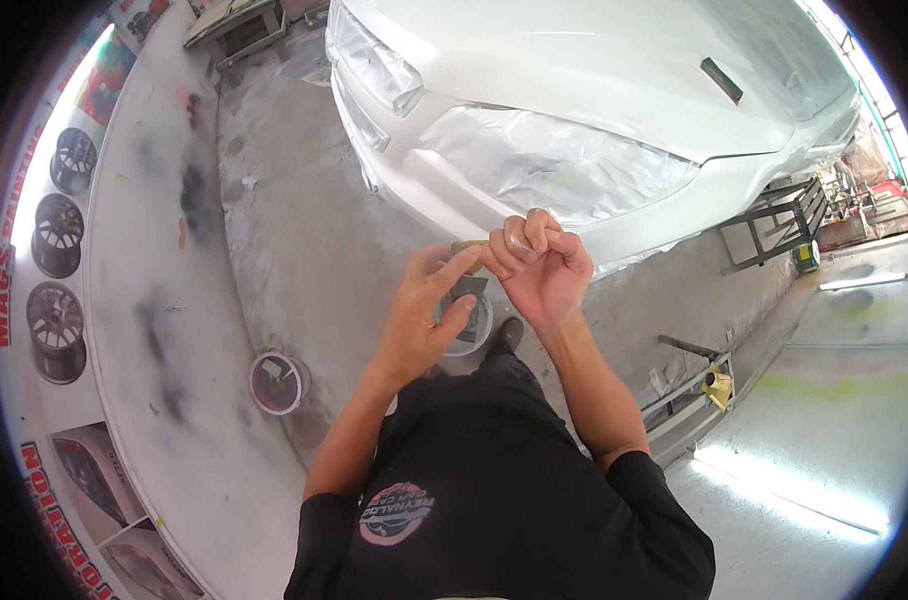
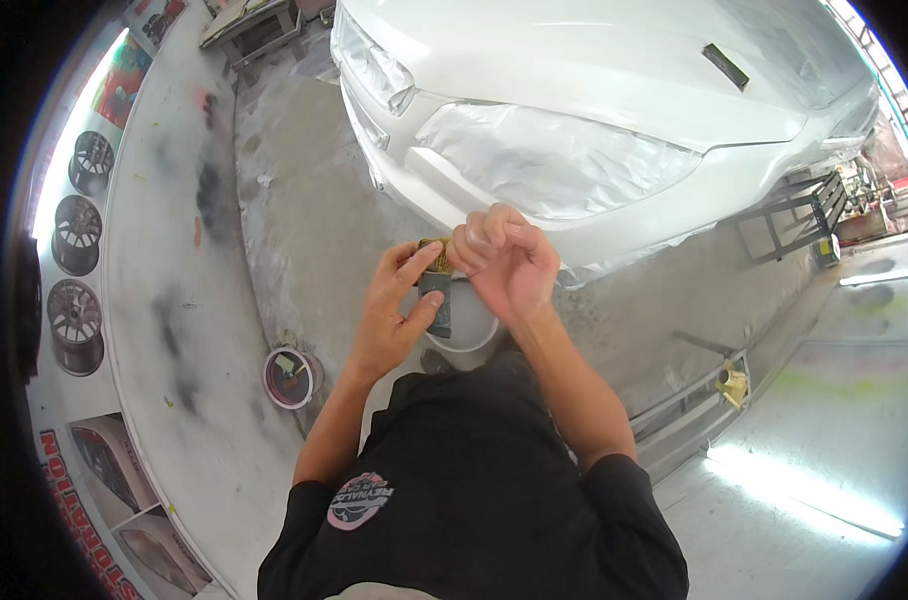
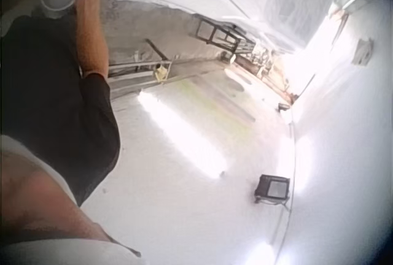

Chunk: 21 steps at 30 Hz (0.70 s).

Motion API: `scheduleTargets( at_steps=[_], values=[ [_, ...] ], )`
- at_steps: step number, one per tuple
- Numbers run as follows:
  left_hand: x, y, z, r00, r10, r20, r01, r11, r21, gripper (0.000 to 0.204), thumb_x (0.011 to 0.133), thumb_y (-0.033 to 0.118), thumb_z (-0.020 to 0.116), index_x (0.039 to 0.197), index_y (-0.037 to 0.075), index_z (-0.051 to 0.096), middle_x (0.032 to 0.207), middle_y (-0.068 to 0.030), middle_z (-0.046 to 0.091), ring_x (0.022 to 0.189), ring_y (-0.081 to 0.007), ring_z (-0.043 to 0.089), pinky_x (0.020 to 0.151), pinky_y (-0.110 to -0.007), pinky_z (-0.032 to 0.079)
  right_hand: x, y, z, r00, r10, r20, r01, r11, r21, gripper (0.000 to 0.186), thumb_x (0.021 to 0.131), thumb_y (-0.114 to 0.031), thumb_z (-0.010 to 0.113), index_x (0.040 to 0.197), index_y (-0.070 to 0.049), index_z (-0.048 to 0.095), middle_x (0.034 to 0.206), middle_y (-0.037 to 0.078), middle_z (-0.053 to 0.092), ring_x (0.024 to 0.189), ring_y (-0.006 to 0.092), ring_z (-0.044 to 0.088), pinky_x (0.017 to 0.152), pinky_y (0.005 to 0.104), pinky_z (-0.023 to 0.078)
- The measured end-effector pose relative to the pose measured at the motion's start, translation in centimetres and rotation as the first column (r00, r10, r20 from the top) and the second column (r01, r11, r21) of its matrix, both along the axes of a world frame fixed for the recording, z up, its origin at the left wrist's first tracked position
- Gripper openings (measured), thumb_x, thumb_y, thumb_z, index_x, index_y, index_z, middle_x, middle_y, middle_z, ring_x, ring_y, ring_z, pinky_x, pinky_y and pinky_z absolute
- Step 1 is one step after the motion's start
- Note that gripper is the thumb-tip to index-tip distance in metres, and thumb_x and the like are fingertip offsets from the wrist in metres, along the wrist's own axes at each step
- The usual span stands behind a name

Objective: Sanding the hood and body of a white car using sanding blocks and water.

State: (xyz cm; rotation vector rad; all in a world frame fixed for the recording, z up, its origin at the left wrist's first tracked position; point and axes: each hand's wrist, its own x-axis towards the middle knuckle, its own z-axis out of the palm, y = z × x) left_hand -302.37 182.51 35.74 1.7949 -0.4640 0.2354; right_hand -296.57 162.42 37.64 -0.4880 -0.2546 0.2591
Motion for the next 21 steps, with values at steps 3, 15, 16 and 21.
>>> scheduleTargets(
  at_steps=[3,15,16,21],
  values=[
    [-0.25,-0.05,0.19,0.999,-0.016,-0.029,0.018,0.998,0.066,0.062,0.097,0.003,0.077,0.157,0.014,0.066,0.142,-0.0186,0.059,0.124,-0.035,0.063,0.1,-0.042,0.055,-0.06,0.27,0.29,1.0,-0.012,0.02,0.013,0.999,-0.051,0.025,0.1,-0.025,0.056,0.081,-0.013,0.047,0.078,0.001,0.042,0.07,0.0175,0.039,0.07,0.0359,0.036],
    [-0.15,0.01,-0.13,0.973,0.048,0.226,-0.117,0.946,0.301,0.066,0.093,0.002,0.077,0.154,0.026,0.071,0.141,-0.0251,0.058,0.123,-0.0452,0.062,0.102,-0.052,0.055,0.19,0.36,0.14,0.997,-0.054,0.054,0.058,0.994,-0.087,0.027,0.1,-0.027,0.057,0.08,-0.013,0.046,0.077,0.001,0.041,0.07,0.0175,0.039,0.073,0.0364,0.037],
    [-0.13,0.02,-0.18,0.974,0.044,0.224,-0.109,0.951,0.289,0.066,0.093,0.002,0.077,0.153,0.026,0.072,0.141,-0.025,0.058,0.123,-0.0453,0.062,0.102,-0.052,0.055,0.19,0.35,0.19,0.997,-0.065,0.05,0.07,0.994,-0.086,0.027,0.1,-0.027,0.057,0.08,-0.013,0.046,0.077,0.001,0.041,0.07,0.0175,0.039,0.073,0.0367,0.038],
    [-0.2,-0.1,-0.41,0.972,0.05,0.231,-0.109,0.962,0.251,0.065,0.093,0.001,0.077,0.152,0.026,0.073,0.141,-0.0243,0.058,0.12,-0.0444,0.063,0.101,-0.052,0.055,0.39,0.18,0.06,0.997,-0.048,0.066,0.053,0.996,-0.076,0.027,0.101,-0.027,0.056,0.08,-0.013,0.046,0.077,0.001,0.041,0.07,0.0176,0.039,0.073,0.0376,0.038]
  ],
)
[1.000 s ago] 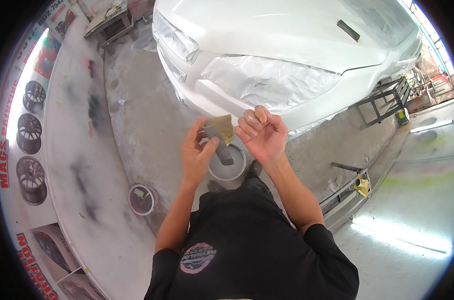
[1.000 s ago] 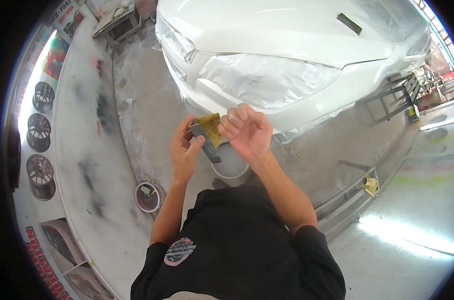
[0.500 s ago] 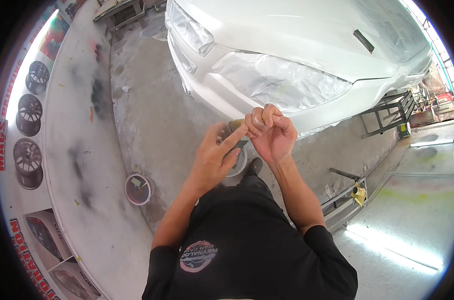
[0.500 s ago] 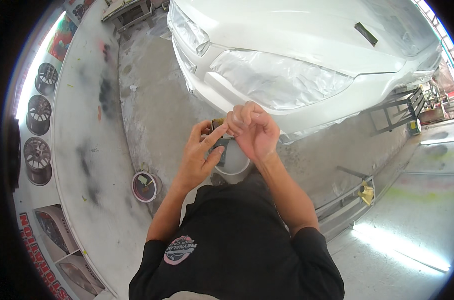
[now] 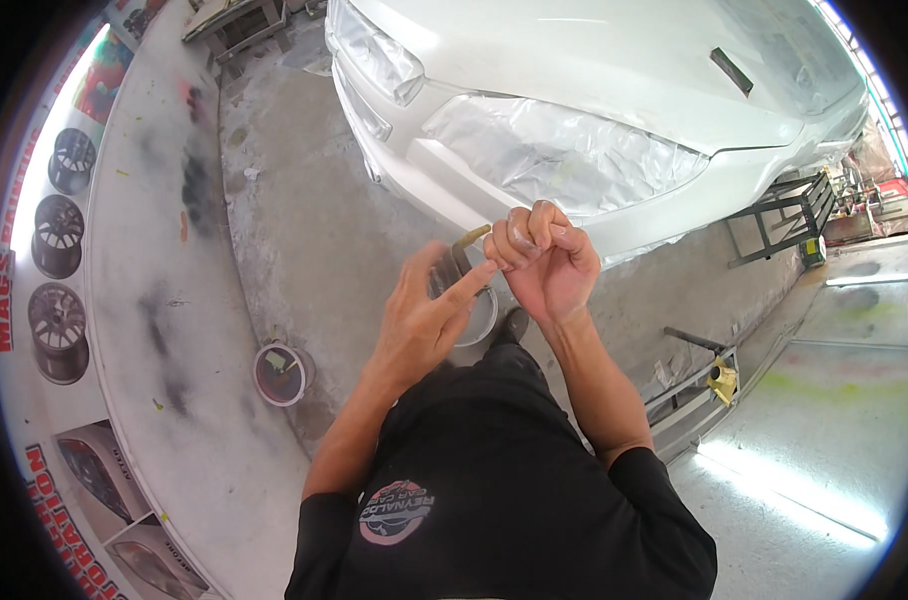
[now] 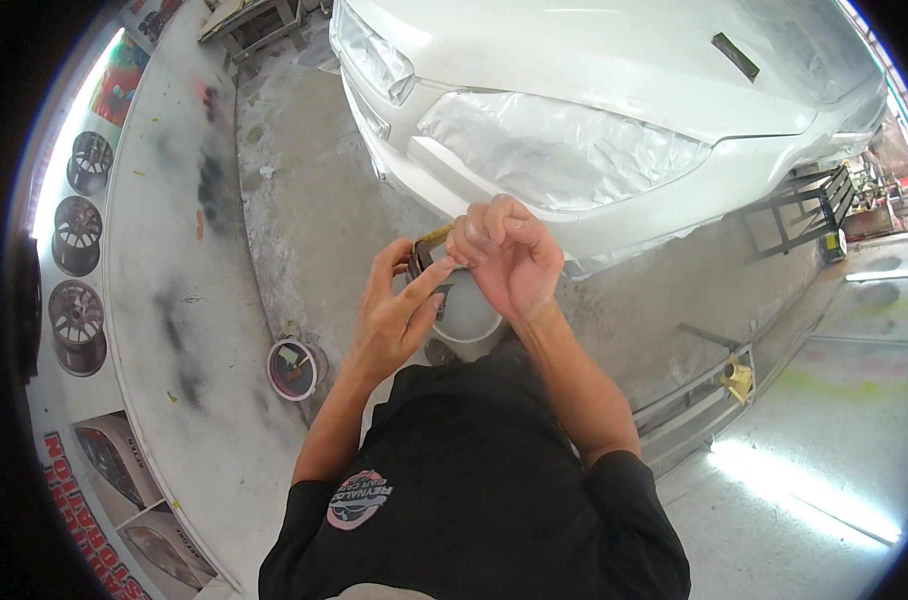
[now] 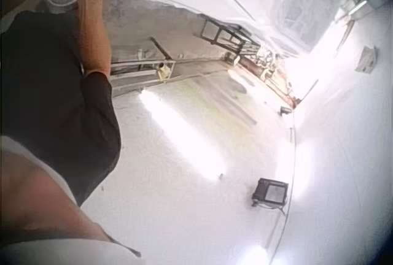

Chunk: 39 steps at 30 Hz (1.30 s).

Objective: Sanding the hood and body of a white car using sanding blocks and water.

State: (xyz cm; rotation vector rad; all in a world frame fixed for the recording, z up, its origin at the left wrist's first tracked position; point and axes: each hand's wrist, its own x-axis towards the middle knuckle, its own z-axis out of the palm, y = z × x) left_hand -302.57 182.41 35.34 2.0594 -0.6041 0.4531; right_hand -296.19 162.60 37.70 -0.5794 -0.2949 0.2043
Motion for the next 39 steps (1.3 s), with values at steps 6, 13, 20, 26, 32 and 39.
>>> scheduleTargets(
  at_steps=[6,13,20,26,32,39],
  values=[
    [0.2,-0.2,0.1,1.0,-0.002,-0.01,0.003,0.999,0.037,0.066,0.091,0.001,0.079,0.152,0.027,0.073,0.14,-0.0233,0.059,0.122,-0.0431,0.063,0.102,-0.051,0.056,-0.3,0.3,0.0,1.0,-0.011,0.01,0.012,1.0,-0.013,0.024,0.101,-0.025,0.054,0.081,-0.013,0.047,0.078,0.001,0.042,0.071,0.0176,0.039,0.073,0.0378,0.038],
    [0.3,-0.1,-0.4,0.998,0.017,-0.06,-0.019,0.999,-0.029,0.062,0.092,0.001,0.08,0.152,0.017,0.072,0.146,-0.024,0.058,0.125,-0.0415,0.063,0.103,-0.048,0.056,-0.3,0.1,0.1,1.0,-0.009,-0.008,0.009,1.0,-0.014,0.024,0.1,-0.025,0.055,0.082,-0.013,0.047,0.078,0.002,0.043,0.071,0.018,0.04,0.072,0.0378,0.038],
    [0.5,0.4,-1.0,0.967,-0.034,-0.252,-0.039,0.959,-0.281,0.07,0.098,0.001,0.076,0.164,0.003,0.052,0.151,-0.0198,0.057,0.13,-0.0294,0.063,0.109,-0.041,0.054,-0.2,0.4,0.0,1.0,-0.011,-0.008,0.011,1.0,-0.016,0.027,0.102,-0.027,0.057,0.082,-0.012,0.046,0.077,0.002,0.04,0.071,0.0181,0.039,0.073,0.0382,0.037],
    [0.5,0.9,-1.1,0.893,-0.192,-0.407,-0.13,0.755,-0.643,0.078,0.098,-0.002,0.076,0.167,0.006,0.042,0.15,-0.0133,0.061,0.128,-0.0231,0.068,0.109,-0.041,0.054,-0.2,0.2,-1.9,0.983,-0.165,0.075,0.181,0.912,-0.368,0.04,0.099,-0.024,0.076,0.132,-0.002,0.067,0.109,0.013,0.068,0.107,0.0294,0.065,0.104,0.0497,0.05],
    [0.5,1.8,-1.0,0.889,-0.29,-0.354,-0.09,0.648,-0.757,0.082,0.093,-0.008,0.076,0.166,0.004,0.04,0.151,-0.0149,0.06,0.137,-0.026,0.063,0.113,-0.041,0.053,-2.2,-0.1,-2.7,0.957,-0.094,0.276,0.282,0.533,-0.797,0.13,0.077,-0.046,0.102,0.177,-0.004,0.03,0.16,0.023,0.059,0.152,0.0357,0.053,0.125,0.0499,0.042],
    [0.2,2.0,-1.0,0.86,-0.386,-0.333,-0.047,0.592,-0.805,0.087,0.09,-0.011,0.078,0.166,0.005,0.039,0.15,-0.0132,0.059,0.14,-0.0245,0.059,0.118,-0.041,0.05,-2.0,-1.0,0.1,0.945,0.314,0.093,0.014,0.246,-0.969,0.106,0.079,-0.039,0.102,0.165,-0.001,0.053,0.152,0.02,0.068,0.143,0.0319,0.064,0.119,0.043,0.05]
  ],
)
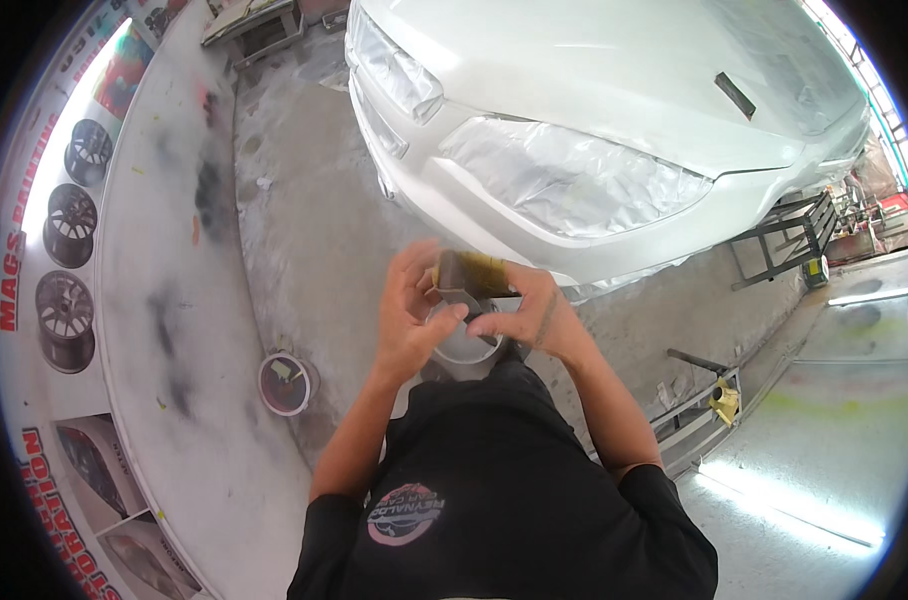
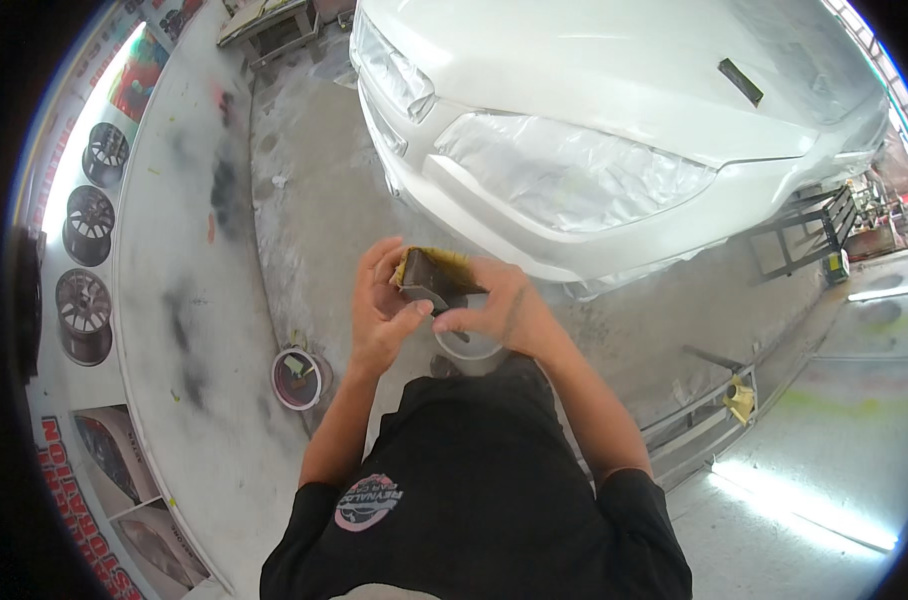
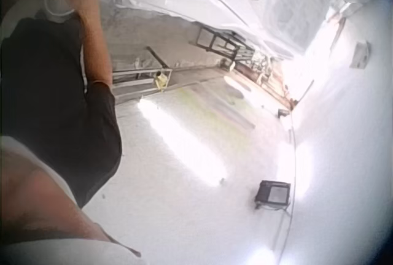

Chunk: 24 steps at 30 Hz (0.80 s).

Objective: Sanding the hood and body of a white car using sanding blocks and water.

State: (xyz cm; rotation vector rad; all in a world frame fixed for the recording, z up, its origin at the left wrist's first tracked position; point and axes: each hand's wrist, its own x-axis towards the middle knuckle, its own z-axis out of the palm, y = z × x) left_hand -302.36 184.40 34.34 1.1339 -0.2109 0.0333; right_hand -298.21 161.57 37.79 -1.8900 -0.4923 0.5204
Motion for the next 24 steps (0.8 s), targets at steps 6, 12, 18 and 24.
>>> scheduleTargets(
  at_steps=[6,12,18,24],
  values=[
    [-0.9,0.1,0.9,0.994,0.03,0.107,-0.038,0.996,0.078,0.092,0.087,-0.008,0.085,0.166,0.005,0.038,0.149,-0.0133,0.06,0.142,-0.0269,0.058,0.12,-0.043,0.048,-1.5,1.2,0.5,0.852,0.019,0.522,0.022,0.997,-0.071,0.084,0.082,-0.026,0.094,0.156,-0.003,0.061,0.145,0.019,0.067,0.132,0.0429,0.065,0.121,0.053,0.05],
    [-1.0,4.9,2.2,0.937,-0.255,0.239,0.164,0.924,0.344,0.085,0.086,-0.002,0.089,0.162,0.002,0.051,0.158,-0.0162,0.058,0.147,-0.0292,0.055,0.121,-0.047,0.047,-1.3,-0.1,4.0,0.481,0.344,0.806,-0.027,0.925,-0.379,0.063,0.086,-0.016,0.08,0.146,-0.001,0.068,0.133,0.016,0.068,0.133,0.0362,0.067,0.13,0.0622,0.041],
    [-0.6,5.2,6.9,0.974,-0.043,0.221,-0.102,0.79,0.605,0.04,0.092,-0.004,0.081,0.131,0.001,0.078,0.137,-0.0146,0.074,0.122,-0.0254,0.071,0.106,-0.038,0.055,-2.6,0.5,5.4,0.168,0.584,0.794,-0.141,0.812,-0.567,0.044,0.091,-0.019,0.066,0.128,0.001,0.076,0.117,0.012,0.073,0.123,0.0292,0.07,0.135,0.0604,0.036],
    [-0.5,2.9,7.8,0.909,-0.041,0.414,-0.252,0.739,0.625,0.02,0.091,-0.005,0.081,0.11,0.002,0.081,0.11,-0.0111,0.079,0.099,-0.0262,0.074,0.087,-0.035,0.059,-3.1,1.6,6.3,0.037,0.642,0.766,-0.146,0.761,-0.632,0.039,0.089,-0.019,0.067,0.121,0.0,0.079,0.106,0.006,0.073,0.113,0.025,0.073,0.137,0.0538,0.035]
  ],
)
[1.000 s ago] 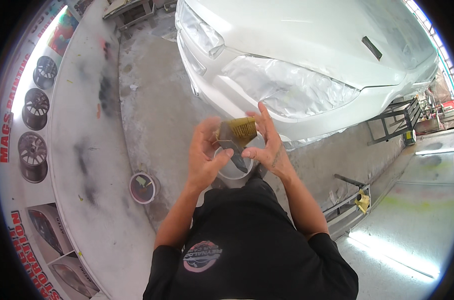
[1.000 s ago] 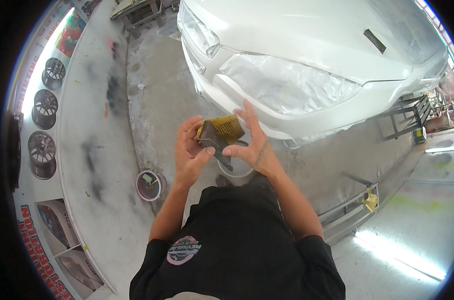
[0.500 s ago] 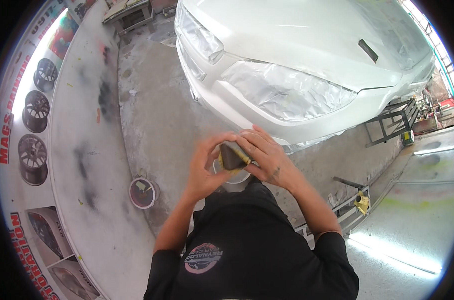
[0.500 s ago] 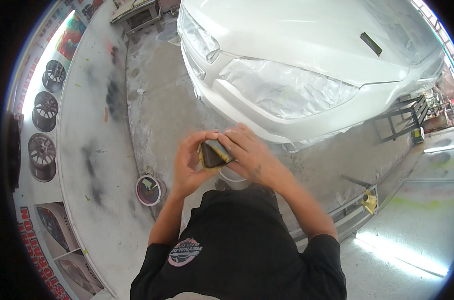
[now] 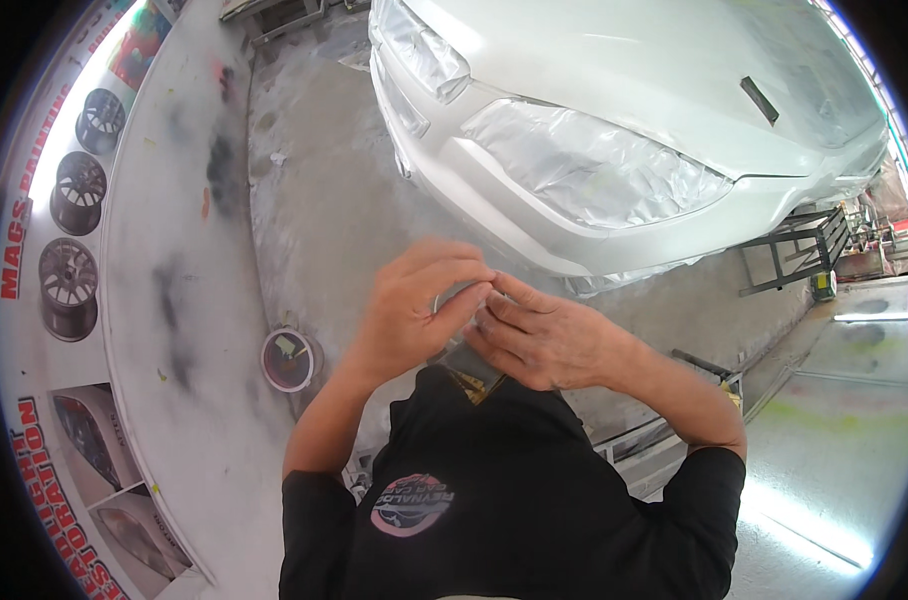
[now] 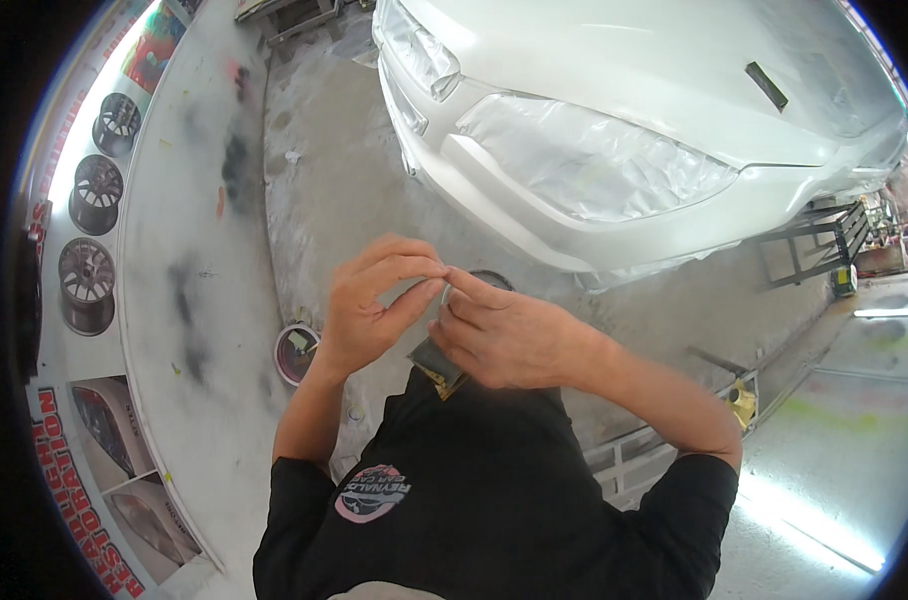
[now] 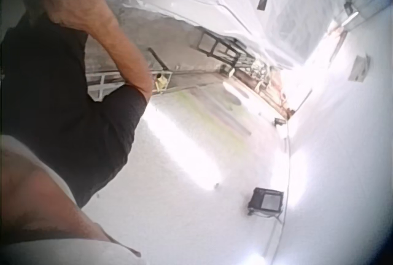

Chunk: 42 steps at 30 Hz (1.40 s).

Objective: Sanding the hood and body of a white car using sanding blocks and water.

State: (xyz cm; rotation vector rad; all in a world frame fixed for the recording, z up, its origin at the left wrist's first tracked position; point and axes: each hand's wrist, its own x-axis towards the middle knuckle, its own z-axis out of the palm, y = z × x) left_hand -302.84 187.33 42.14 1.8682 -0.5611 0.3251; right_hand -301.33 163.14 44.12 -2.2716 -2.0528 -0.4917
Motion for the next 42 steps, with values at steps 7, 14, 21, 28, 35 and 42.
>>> scheduleTargets(
  at_steps=[7,14,21,28,35,42],
  values=[
    [-0.3,-0.3,-0.4,0.999,0.002,0.042,-0.004,0.999,0.04,0.016,0.088,-0.004,0.08,0.103,0.001,0.077,0.104,-0.0115,0.076,0.095,-0.0318,0.072,0.083,-0.041,0.058,-0.5,0.0,-0.7,1.0,0.018,0.005,-0.018,1.0,-0.003,0.039,0.087,-0.019,0.068,0.119,0.0,0.079,0.103,0.006,0.073,0.111,0.0238,0.072,0.136,0.0518,0.036],
    [-0.5,-0.3,-0.9,0.99,-0.004,0.141,-0.014,0.992,0.124,0.019,0.083,-0.006,0.08,0.1,0.001,0.075,0.1,-0.0107,0.076,0.093,-0.0319,0.071,0.081,-0.042,0.058,-0.6,0.1,-0.4,0.998,0.047,0.035,-0.046,0.998,-0.035,0.039,0.085,-0.019,0.069,0.116,0.004,0.079,0.099,0.005,0.073,0.108,0.0246,0.072,0.129,0.0474,0.042],
    [-1.0,-0.5,-0.8,0.992,0.025,0.123,-0.042,0.99,0.137,0.023,0.081,-0.011,0.08,0.099,0.002,0.078,0.096,-0.0104,0.078,0.091,-0.0292,0.074,0.078,-0.038,0.06,-0.8,0.2,-0.5,0.998,0.051,0.025,-0.05,0.998,-0.04,0.04,0.085,-0.019,0.07,0.115,0.004,0.08,0.1,0.006,0.074,0.108,0.0243,0.072,0.128,0.0463,0.042],
    [-1.3,-0.6,-0.6,0.994,0.024,0.11,-0.043,0.984,0.173,0.016,0.081,-0.004,0.078,0.094,0.003,0.071,0.096,-0.0103,0.074,0.091,-0.032,0.069,0.078,-0.042,0.058,-1.1,0.4,-0.5,0.997,0.065,0.042,-0.063,0.996,-0.057,0.036,0.085,-0.019,0.069,0.111,0.005,0.08,0.101,0.008,0.076,0.11,0.026,0.072,0.126,0.046,0.043],
    [-1.2,-0.8,-0.5,0.972,-0.012,0.233,-0.049,0.966,0.255,0.018,0.075,-0.005,0.075,0.084,0.005,0.062,0.083,-0.0098,0.062,0.082,-0.033,0.062,0.072,-0.045,0.053,-1.6,0.8,-0.4,0.995,0.089,0.037,-0.086,0.992,-0.088,0.027,0.084,-0.018,0.069,0.098,0.003,0.079,0.099,0.009,0.075,0.11,0.0291,0.072,0.125,0.0477,0.044],
    [-1.1,-0.6,-0.7,0.959,-0.106,0.262,0.034,0.963,0.266,0.02,0.07,-0.004,0.072,0.079,0.005,0.056,0.08,-0.0101,0.056,0.078,-0.033,0.058,0.068,-0.045,0.049,-2.5,0.9,-0.3,0.992,0.119,0.045,-0.114,0.988,-0.101,0.026,0.082,-0.019,0.069,0.095,0.0,0.08,0.098,0.008,0.074,0.108,0.0297,0.072,0.126,0.0482,0.044]
  ],
)
